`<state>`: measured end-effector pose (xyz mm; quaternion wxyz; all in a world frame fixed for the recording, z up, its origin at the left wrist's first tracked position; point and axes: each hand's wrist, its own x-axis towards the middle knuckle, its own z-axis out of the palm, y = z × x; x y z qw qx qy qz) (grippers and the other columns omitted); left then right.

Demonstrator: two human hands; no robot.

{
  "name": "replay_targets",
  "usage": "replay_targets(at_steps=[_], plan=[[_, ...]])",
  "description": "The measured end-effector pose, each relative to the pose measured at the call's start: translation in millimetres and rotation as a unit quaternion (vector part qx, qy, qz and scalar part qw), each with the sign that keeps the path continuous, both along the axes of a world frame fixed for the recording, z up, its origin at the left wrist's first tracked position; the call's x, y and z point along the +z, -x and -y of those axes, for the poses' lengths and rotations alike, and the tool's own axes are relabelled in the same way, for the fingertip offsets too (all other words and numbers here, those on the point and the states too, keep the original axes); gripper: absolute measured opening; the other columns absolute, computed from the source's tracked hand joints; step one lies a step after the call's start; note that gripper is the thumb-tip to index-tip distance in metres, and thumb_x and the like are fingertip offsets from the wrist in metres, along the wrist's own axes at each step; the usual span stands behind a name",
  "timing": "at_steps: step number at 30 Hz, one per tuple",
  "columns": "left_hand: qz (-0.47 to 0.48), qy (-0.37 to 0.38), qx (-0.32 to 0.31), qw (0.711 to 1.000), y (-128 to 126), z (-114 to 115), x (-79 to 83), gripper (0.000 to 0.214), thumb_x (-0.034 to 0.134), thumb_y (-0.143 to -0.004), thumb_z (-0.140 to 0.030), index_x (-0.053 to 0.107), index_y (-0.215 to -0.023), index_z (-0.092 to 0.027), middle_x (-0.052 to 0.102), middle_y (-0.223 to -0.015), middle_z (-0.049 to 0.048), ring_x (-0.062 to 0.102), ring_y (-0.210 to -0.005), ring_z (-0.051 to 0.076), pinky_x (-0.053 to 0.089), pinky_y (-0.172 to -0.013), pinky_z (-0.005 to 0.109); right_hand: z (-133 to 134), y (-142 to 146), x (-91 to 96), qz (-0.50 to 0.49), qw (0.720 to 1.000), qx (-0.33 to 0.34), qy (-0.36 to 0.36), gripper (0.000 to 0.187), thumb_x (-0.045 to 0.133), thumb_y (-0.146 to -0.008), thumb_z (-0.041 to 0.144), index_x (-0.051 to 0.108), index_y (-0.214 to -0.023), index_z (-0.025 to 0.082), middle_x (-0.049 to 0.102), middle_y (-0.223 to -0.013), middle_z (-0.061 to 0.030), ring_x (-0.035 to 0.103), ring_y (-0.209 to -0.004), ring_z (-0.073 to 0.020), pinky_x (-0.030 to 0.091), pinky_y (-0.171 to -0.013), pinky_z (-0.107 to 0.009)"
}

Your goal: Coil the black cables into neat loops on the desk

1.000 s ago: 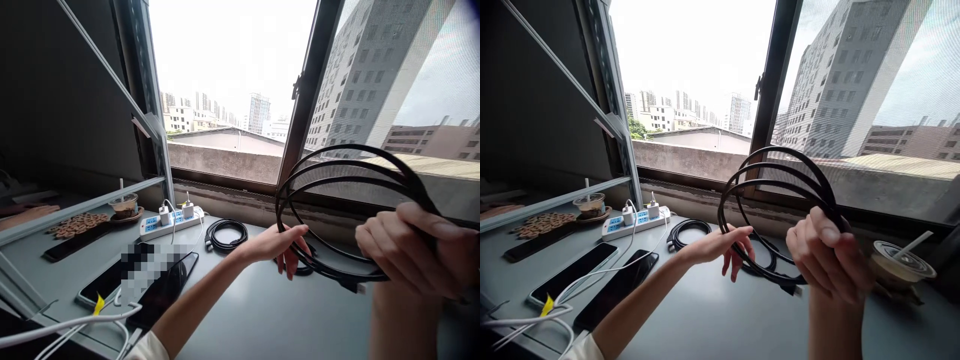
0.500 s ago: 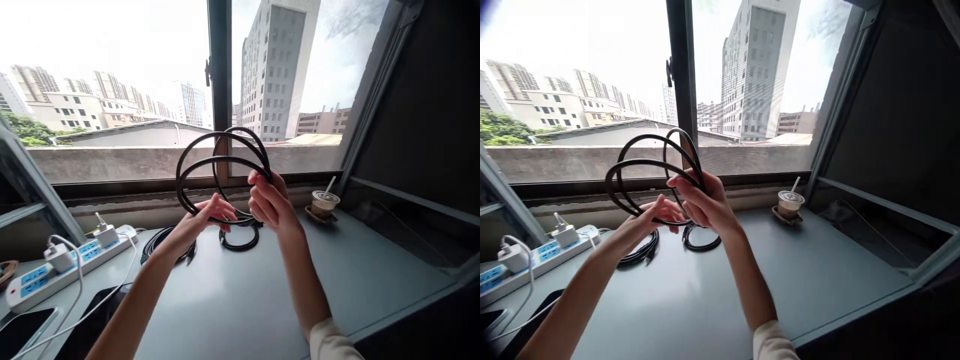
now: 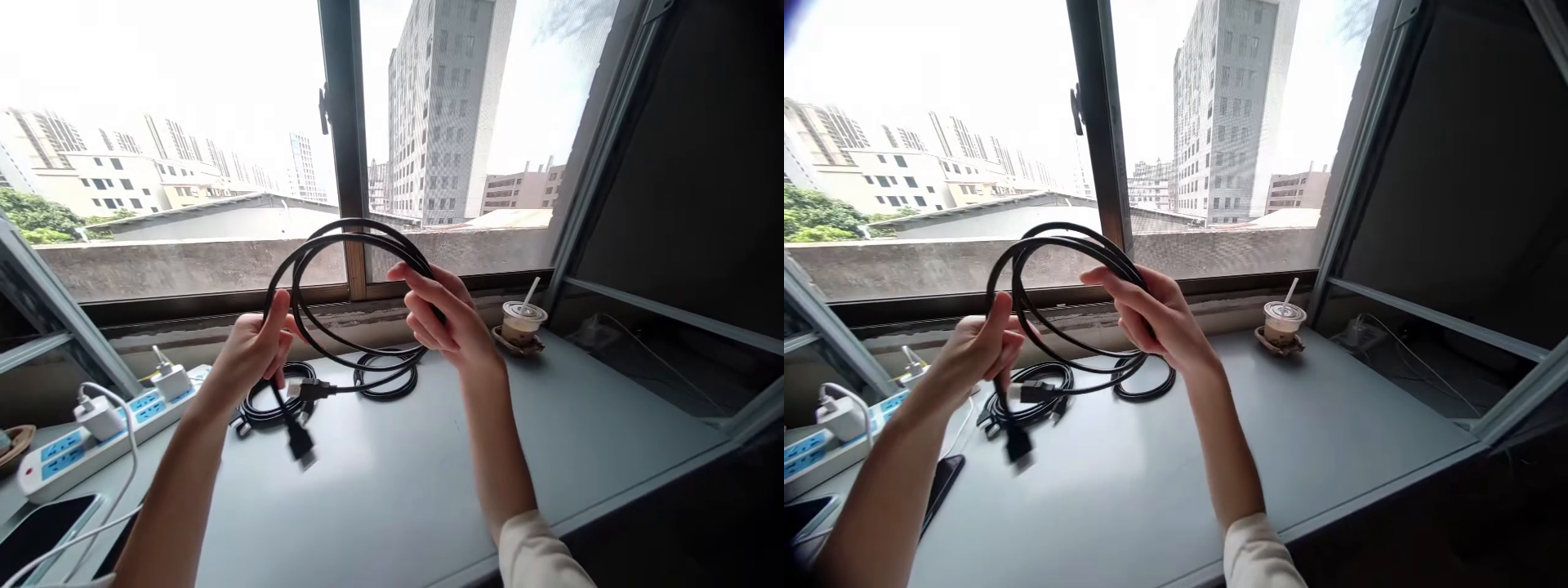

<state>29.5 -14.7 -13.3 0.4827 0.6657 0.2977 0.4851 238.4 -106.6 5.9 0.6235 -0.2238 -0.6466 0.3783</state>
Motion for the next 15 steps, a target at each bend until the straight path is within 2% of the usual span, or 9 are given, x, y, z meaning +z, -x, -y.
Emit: replay_targets(at_steps=[3, 6, 9, 11, 13, 15], plan=[[-0.071, -0.037, 0.075, 0.994, 3, 6, 5.7, 0.051, 0.047, -0.081, -0.052, 0.057, -0.048, -0.015, 0.031, -0.026, -0.0049, 0.027, -0.021, 0.004, 0.023, -0.023, 0.015, 7, -6, 1.6, 0.028, 1.000, 0.001, -0.009, 0.024, 0.052, -0.084, 0.038, 0.062, -0.099, 0.022, 0.029, -0.035, 0.0114, 0.019, -0.027, -0.0022, 0.016, -0.029, -0.016], [-0.098, -0.056, 0.090, 0.989, 7, 10, 11.6, 0.059, 0.042, -0.078, -0.063, 0.055, -0.044, -0.017, 0.029, -0.026, -0.0044, 0.026, -0.020, 0.005, 0.024, -0.023, 0.015, 8, -10, 2.0, 0.009, 1.000, -0.027, 0.005, 0.026, 0.055, -0.083, 0.035, 0.062, -0.102, 0.019, 0.033, -0.038, 0.0110, 0.020, -0.028, -0.0018, 0.015, -0.029, -0.016], [-0.131, -0.028, 0.026, 0.991, 5, 12, 11.0, 0.062, 0.039, -0.074, -0.070, 0.057, -0.046, -0.017, 0.031, -0.025, -0.0030, 0.031, -0.021, 0.007, 0.029, -0.027, 0.017, 4, -9, 0.6, -0.039, 0.996, -0.072, 0.026, 0.025, 0.058, -0.081, 0.033, 0.062, -0.100, 0.017, 0.034, -0.039, 0.0107, 0.020, -0.029, -0.0015, 0.015, -0.028, -0.015], [-0.176, 0.016, -0.042, 0.983, 0, 13, 5.3, 0.064, 0.039, -0.073, -0.071, 0.063, -0.053, -0.015, 0.036, -0.027, -0.0012, 0.040, -0.024, 0.009, 0.024, -0.027, 0.017, -1, -5, -1.6, -0.061, 0.995, -0.079, 0.025, 0.024, 0.059, -0.080, 0.032, 0.063, -0.098, 0.017, 0.033, -0.037, 0.0109, 0.019, -0.029, -0.0014, 0.014, -0.028, -0.015], [-0.227, 0.061, -0.122, 0.964, -10, 14, -3.8, 0.068, 0.037, -0.073, -0.071, 0.068, -0.062, -0.013, 0.041, -0.032, 0.0010, 0.047, -0.029, 0.011, 0.016, -0.027, 0.017, -6, 3, -4.6, -0.064, 0.995, -0.072, 0.004, 0.022, 0.058, -0.080, 0.031, 0.064, -0.095, 0.016, 0.032, -0.035, 0.0107, 0.018, -0.027, -0.0016, 0.013, -0.028, -0.015], [-0.257, 0.100, -0.200, 0.940, -20, 13, -14.2, 0.073, 0.030, -0.075, -0.072, 0.070, -0.063, -0.012, 0.041, -0.033, 0.0009, 0.048, -0.029, 0.011, 0.014, -0.028, 0.018, -7, 14, -7.9, -0.051, 0.997, -0.061, -0.021, 0.020, 0.057, -0.081, 0.030, 0.064, -0.094, 0.016, 0.032, -0.034, 0.0103, 0.018, -0.026, -0.0018, 0.012, -0.028, -0.016]])
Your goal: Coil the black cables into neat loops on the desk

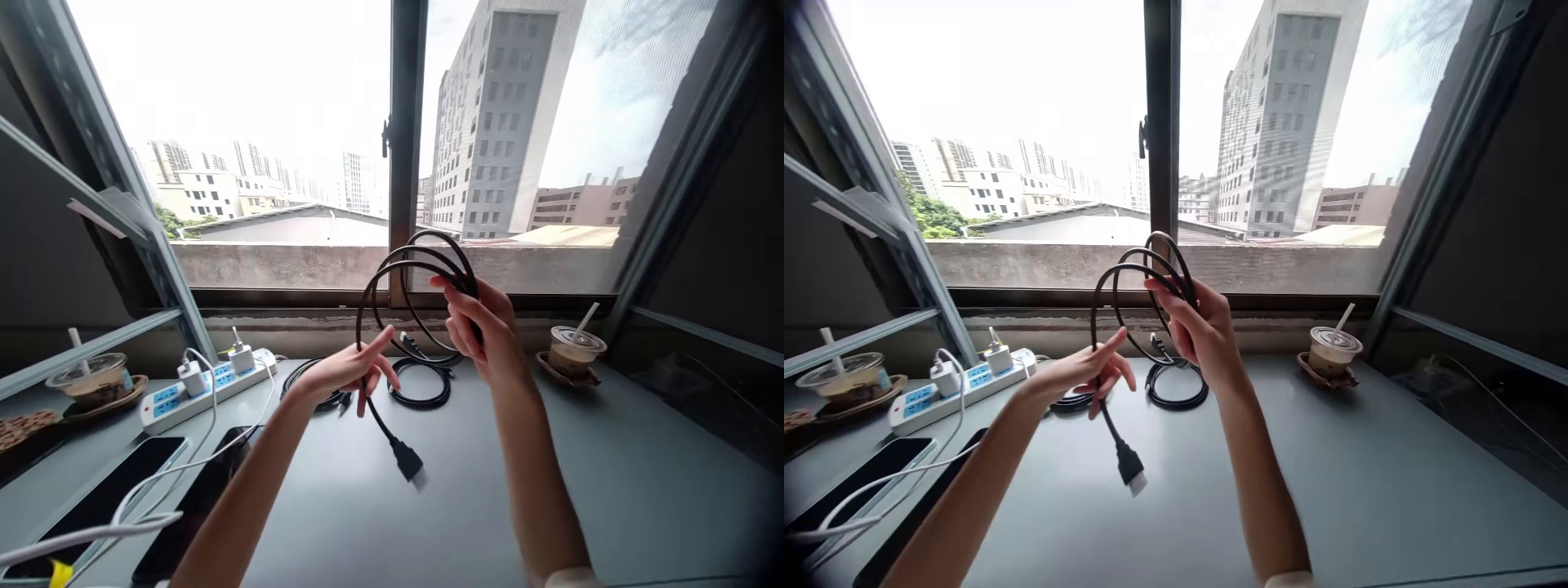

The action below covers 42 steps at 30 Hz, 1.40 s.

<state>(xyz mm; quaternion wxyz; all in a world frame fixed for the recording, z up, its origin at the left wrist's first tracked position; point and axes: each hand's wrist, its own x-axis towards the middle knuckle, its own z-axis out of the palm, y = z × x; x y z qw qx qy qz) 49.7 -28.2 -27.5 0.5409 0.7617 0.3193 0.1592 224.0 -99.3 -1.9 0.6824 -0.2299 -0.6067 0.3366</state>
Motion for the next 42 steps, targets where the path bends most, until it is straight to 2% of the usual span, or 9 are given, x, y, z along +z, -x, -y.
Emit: replay_targets(at_steps=[3, 7, 14, 20, 24, 28, 32, 37, 42], plan=[[-0.007, 0.081, -0.071, 0.994, -13, -1, -14.3, 0.077, 0.022, -0.077, -0.071, 0.071, -0.068, -0.012, 0.039, -0.033, -0.0004, 0.046, -0.031, 0.011, 0.023, -0.031, 0.018, 5, 17, -3.4, 0.041, 0.999, 0.025, -0.001, 0.020, 0.054, -0.084, 0.031, 0.065, -0.092, 0.016, 0.030, -0.034, 0.0099, 0.019, -0.026, -0.0018, 0.013, -0.029, -0.016], [0.080, 0.113, -0.114, 0.984, -22, 5, -28.2, 0.068, 0.022, -0.085, -0.059, 0.071, -0.073, -0.014, 0.064, -0.059, 0.0094, 0.060, -0.059, 0.015, 0.044, -0.051, 0.021, 19, 32, -5.4, 0.115, 0.988, 0.091, 0.045, 0.020, 0.055, -0.084, 0.031, 0.066, -0.090, 0.015, 0.030, -0.035, 0.0089, 0.022, -0.028, -0.0023, 0.017, -0.033, -0.017], [0.362, 0.176, -0.008, 0.915, -31, -3, -32.7, 0.025, 0.046, -0.083, -0.033, 0.058, -0.073, -0.014, 0.066, -0.068, 0.0037, 0.064, -0.069, 0.016, 0.047, -0.070, 0.025, 6, 27, -13.5, -0.012, 0.990, 0.140, -0.005, 0.014, 0.054, -0.082, 0.026, 0.066, -0.083, 0.017, 0.025, -0.030, 0.0097, 0.017, -0.025, -0.0018, 0.017, -0.033, -0.017], [0.454, 0.032, 0.095, 0.885, -11, -16, -14.2, 0.028, 0.056, -0.079, -0.042, 0.046, -0.071, -0.018, 0.044, -0.047, -0.0070, 0.067, -0.071, 0.019, 0.045, -0.077, 0.028, -33, 7, -17.4, -0.009, 0.994, -0.105, 0.010, 0.039, 0.056, -0.079, 0.025, 0.051, -0.117, 0.019, 0.048, -0.054, 0.0061, 0.044, -0.037, -0.0068, 0.036, -0.036, -0.017], [0.429, -0.031, 0.145, 0.891, -5, -9, -5.6, 0.029, 0.057, -0.078, -0.044, 0.043, -0.073, -0.019, 0.034, -0.041, -0.0103, 0.064, -0.057, 0.018, 0.047, -0.062, 0.026, -44, 8, -24.0, 0.066, 0.949, -0.304, -0.053, 0.067, 0.052, -0.082, 0.030, 0.020, -0.141, 0.030, 0.048, -0.118, -0.0115, 0.058, -0.060, -0.0107, 0.043, -0.035, -0.018], [0.419, -0.057, 0.149, 0.894, -1, -7, -2.5, 0.022, 0.053, -0.082, -0.037, 0.044, -0.074, -0.019, 0.029, -0.038, -0.0113, 0.051, -0.037, 0.011, 0.036, -0.042, 0.019, -44, 8, -26.5, 0.120, 0.897, -0.405, -0.131, 0.070, 0.060, -0.079, 0.031, 0.026, -0.140, 0.034, 0.044, -0.124, -0.0111, 0.057, -0.068, -0.0122, 0.049, -0.042, -0.020], [0.411, -0.055, 0.145, 0.898, 2, -10, -1.8, 0.019, 0.052, -0.082, -0.033, 0.047, -0.073, -0.017, 0.027, -0.039, -0.0109, 0.033, -0.028, 0.005, 0.020, -0.032, 0.016, -37, 4, -24.0, 0.180, 0.873, -0.418, -0.177, 0.057, 0.065, -0.077, 0.030, 0.045, -0.130, 0.035, 0.051, -0.113, -0.0056, 0.052, -0.064, -0.0089, 0.049, -0.043, -0.018], [0.419, 0.040, 0.173, 0.891, 0, -13, -2.4, 0.018, 0.055, -0.081, -0.030, 0.049, -0.073, -0.015, 0.019, -0.041, -0.0118, 0.014, -0.032, 0.001, 0.009, -0.033, 0.015, -31, 6, -23.2, 0.227, 0.905, -0.315, -0.176, 0.050, 0.059, -0.083, 0.024, 0.045, -0.129, 0.039, 0.055, -0.102, -0.0001, 0.039, -0.047, -0.0020, 0.040, -0.034, -0.014], [0.394, 0.091, 0.110, 0.908, 5, -13, 0.8, 0.032, 0.070, -0.070, -0.036, 0.046, -0.064, -0.014, 0.017, -0.041, -0.0126, 0.013, -0.032, -0.001, 0.007, -0.033, 0.015, -34, 5, -23.4, 0.205, 0.908, -0.332, -0.152, 0.039, 0.053, -0.087, 0.023, 0.051, -0.125, 0.033, 0.056, -0.102, -0.0013, 0.040, -0.047, -0.0015, 0.038, -0.036, -0.015]])
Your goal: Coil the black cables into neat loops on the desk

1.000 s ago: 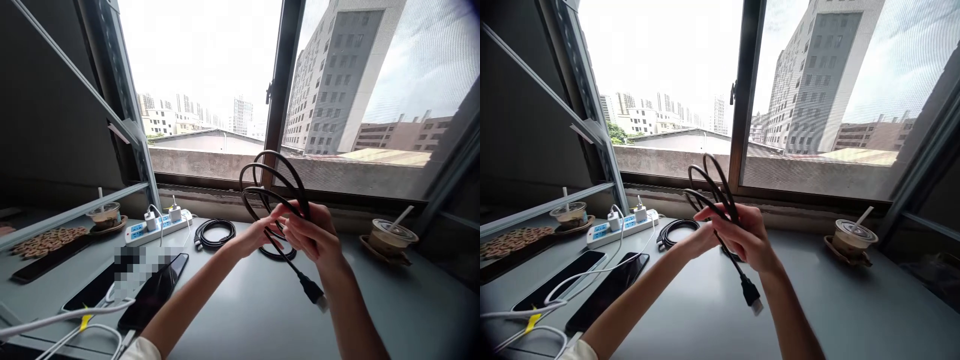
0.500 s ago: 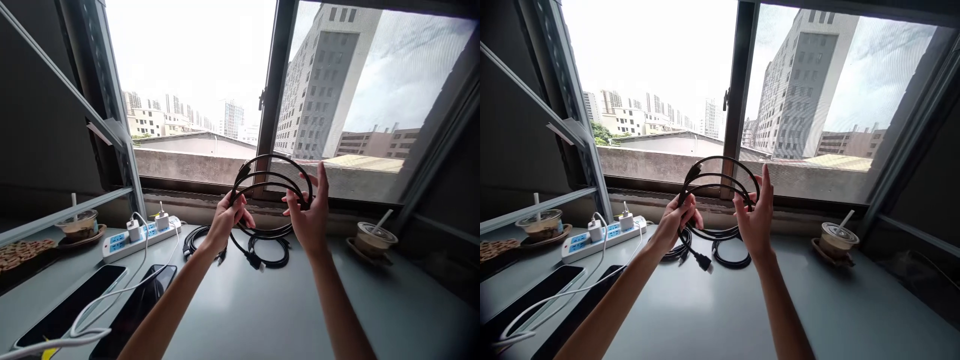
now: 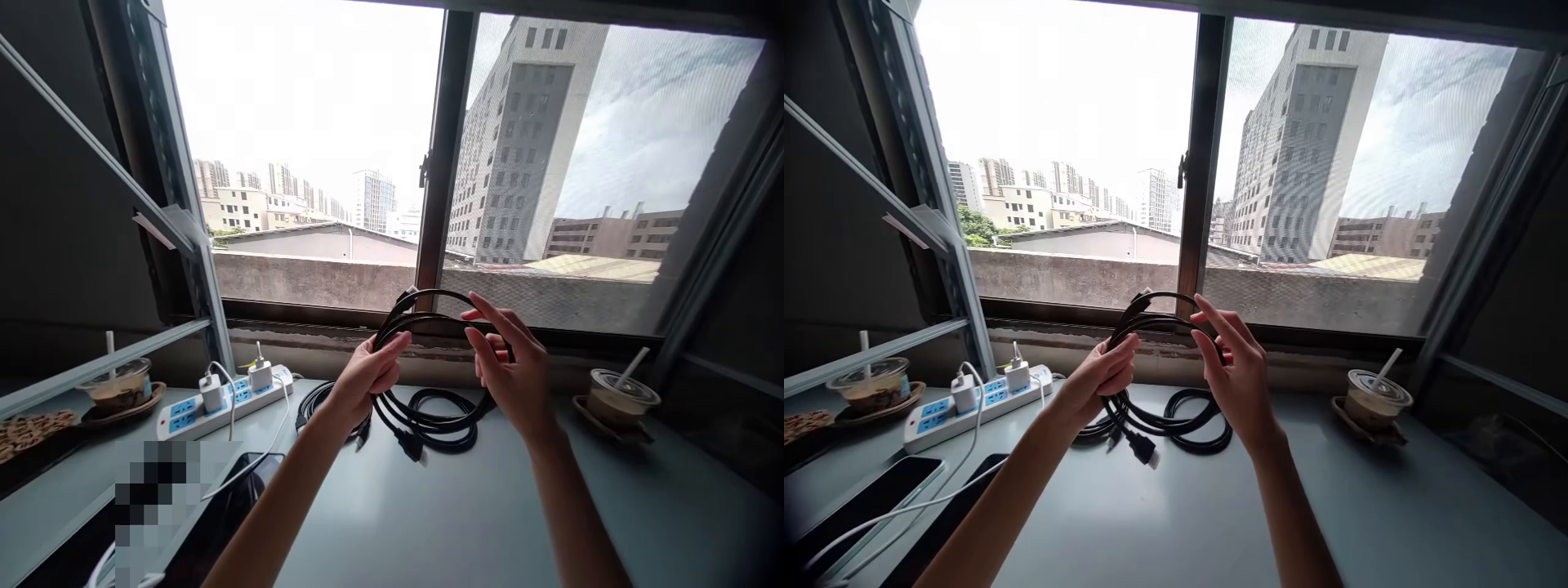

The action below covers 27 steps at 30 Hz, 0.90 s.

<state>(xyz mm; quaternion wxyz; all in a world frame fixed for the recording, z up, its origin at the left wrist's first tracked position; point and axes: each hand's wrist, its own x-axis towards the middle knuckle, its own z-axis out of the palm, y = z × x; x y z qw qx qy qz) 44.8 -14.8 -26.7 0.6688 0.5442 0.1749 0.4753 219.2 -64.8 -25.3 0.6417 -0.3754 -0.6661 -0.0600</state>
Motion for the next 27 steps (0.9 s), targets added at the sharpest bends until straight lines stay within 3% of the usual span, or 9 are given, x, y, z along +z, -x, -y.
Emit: replay_targets(at_steps=[2, 5, 12, 15, 19, 23, 27], plan=[[0.018, 0.005, -0.032, 0.999, 2, 0, 1.5, 0.040, 0.067, -0.069, -0.049, 0.047, -0.063, -0.014, 0.017, -0.040, -0.0123, 0.014, -0.032, -0.001, 0.009, -0.033, 0.014, -2, -1, -0.1, -0.016, 1.000, 0.003, 0.010, 0.038, 0.053, -0.087, 0.024, 0.052, -0.124, 0.032, 0.057, -0.101, -0.0014, 0.040, -0.047, -0.0015, 0.037, -0.036, -0.015], [0.052, 0.033, -0.051, 0.997, 3, -1, 2.4, 0.053, 0.045, -0.076, -0.065, 0.051, -0.063, -0.014, 0.017, -0.036, -0.0108, 0.015, -0.030, 0.001, 0.010, -0.031, 0.015, -6, -2, -1.1, -0.033, 0.999, 0.023, 0.017, 0.036, 0.054, -0.086, 0.026, 0.053, -0.122, 0.031, 0.056, -0.100, -0.0008, 0.039, -0.044, -0.0013, 0.037, -0.034, -0.016], [0.071, 0.035, -0.001, 0.997, 0, 0, 4.6, 0.046, 0.038, -0.089, -0.042, 0.053, -0.057, -0.013, 0.018, -0.030, -0.0089, 0.016, -0.026, 0.003, 0.009, -0.030, 0.016, -17, -4, -4.2, -0.013, 1.000, 0.023, -0.003, 0.033, 0.054, -0.086, 0.027, 0.054, -0.119, 0.029, 0.057, -0.096, -0.0009, 0.048, -0.052, -0.0045, 0.044, -0.045, -0.018], [0.061, 0.020, 0.010, 0.998, 0, 0, 4.4, 0.045, 0.037, -0.088, -0.041, 0.057, -0.061, -0.012, 0.021, -0.030, -0.0084, 0.018, -0.026, 0.003, 0.010, -0.029, 0.016, -22, -3, -5.2, -0.002, 1.000, 0.027, -0.003, 0.028, 0.049, -0.089, 0.026, 0.053, -0.117, 0.025, 0.057, -0.094, -0.0018, 0.048, -0.054, -0.0058, 0.044, -0.048, -0.019], [0.035, 0.019, -0.020, 0.999, -3, -5, -1.0, 0.050, 0.037, -0.087, -0.049, 0.056, -0.059, -0.012, 0.020, -0.029, -0.0085, 0.019, -0.024, 0.003, 0.009, -0.027, 0.015, -22, 1, -3.8, 0.054, 0.997, -0.036, -0.034, 0.023, 0.041, -0.092, 0.020, 0.057, -0.108, 0.022, 0.059, -0.094, -0.0029, 0.054, -0.072, -0.0099, 0.045, -0.066, -0.022], [-0.003, 0.010, -0.051, 0.999, -5, -7, -4.5, 0.055, 0.038, -0.084, -0.058, 0.055, -0.058, -0.013, 0.019, -0.028, -0.0088, 0.018, -0.023, 0.002, 0.010, -0.026, 0.015, -15, 4, -1.7, 0.087, 0.993, -0.077, 0.010, 0.021, 0.049, -0.089, 0.029, 0.061, -0.106, 0.024, 0.059, -0.089, -0.0015, 0.049, -0.061, -0.0081, 0.039, -0.053, -0.020], [-0.043, -0.018, -0.059, 0.997, 0, -5, -0.8, 0.054, 0.038, -0.083, -0.059, 0.057, -0.064, -0.013, 0.025, -0.028, -0.0082, 0.026, -0.022, 0.003, 0.015, -0.027, 0.015, -11, 5, -2.5, 0.059, 0.996, -0.063, -0.018, 0.018, 0.054, -0.086, 0.031, 0.066, -0.098, 0.023, 0.061, -0.085, -0.0015, 0.052, -0.064, -0.0086, 0.037, -0.051, -0.020]])
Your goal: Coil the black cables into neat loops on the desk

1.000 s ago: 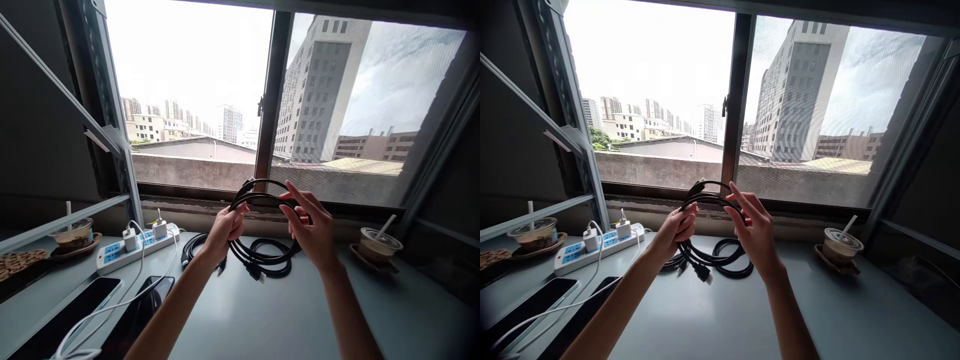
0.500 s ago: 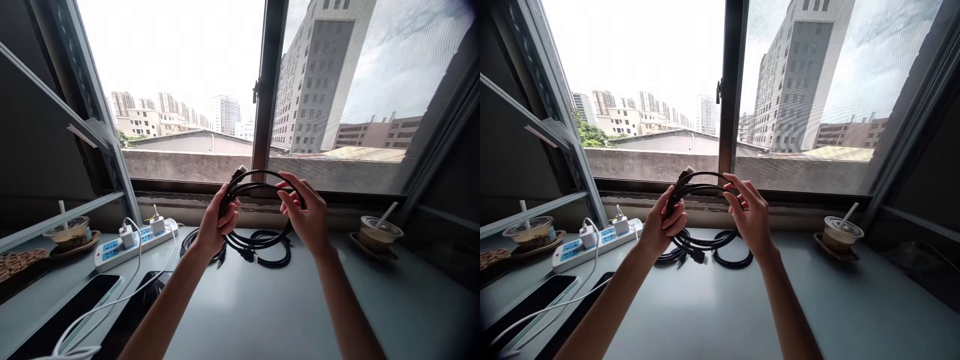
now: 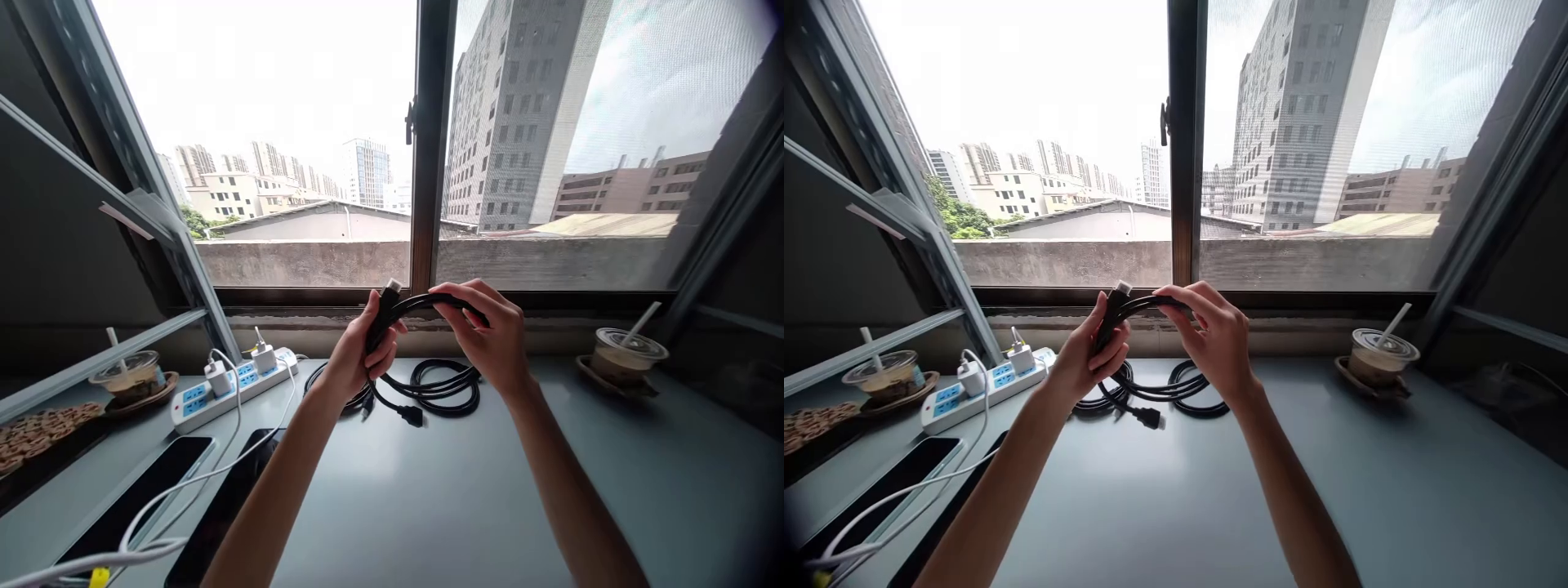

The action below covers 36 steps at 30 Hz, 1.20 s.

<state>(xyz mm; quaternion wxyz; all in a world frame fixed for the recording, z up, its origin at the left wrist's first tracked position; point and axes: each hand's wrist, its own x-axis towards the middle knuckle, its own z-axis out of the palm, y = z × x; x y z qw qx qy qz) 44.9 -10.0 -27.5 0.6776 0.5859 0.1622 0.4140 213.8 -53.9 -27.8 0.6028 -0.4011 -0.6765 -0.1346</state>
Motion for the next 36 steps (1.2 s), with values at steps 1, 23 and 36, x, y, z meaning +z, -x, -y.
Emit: replay_targets(at_steps=[1, 23, 36], plan=[[-0.011, -0.004, -0.006, 1.000, 1, 1, 1.3, 0.054, 0.037, -0.084, -0.059, 0.058, -0.065, -0.013, 0.027, -0.028, -0.0077, 0.029, -0.022, 0.004, 0.017, -0.027, 0.015, 1, 1, -0.3, -0.009, 1.000, 0.003, -0.010, 0.017, 0.054, -0.086, 0.030, 0.066, -0.096, 0.023, 0.061, -0.084, -0.0017, 0.053, -0.065, -0.0089, 0.038, -0.051, -0.020], [-0.132, 0.101, -0.212, 0.963, 0, -3, -9.8, 0.025, 0.051, -0.076, -0.029, 0.054, -0.057, -0.013, 0.025, -0.032, -0.0077, 0.014, -0.021, 0.002, 0.010, -0.024, 0.015, 6, -16, 6.5, 0.077, 0.963, 0.146, 0.212, 0.024, 0.058, -0.081, 0.036, 0.066, -0.093, 0.018, 0.064, -0.076, -0.0006, 0.054, -0.059, -0.0093, 0.038, -0.053, -0.018], [-0.129, -0.068, 0.099, 0.984, -4, 12, 6.8, 0.046, 0.057, -0.071, -0.059, 0.060, -0.065, -0.014, 0.038, -0.043, -0.0040, 0.042, -0.040, 0.007, 0.036, -0.043, 0.019, 7, -4, 6.6, -0.040, 0.991, -0.007, 0.124, 0.027, 0.061, -0.077, 0.041, 0.069, -0.079, 0.015, 0.060, -0.059, -0.0010, 0.042, -0.044, -0.0073, 0.032, -0.045, -0.020]])
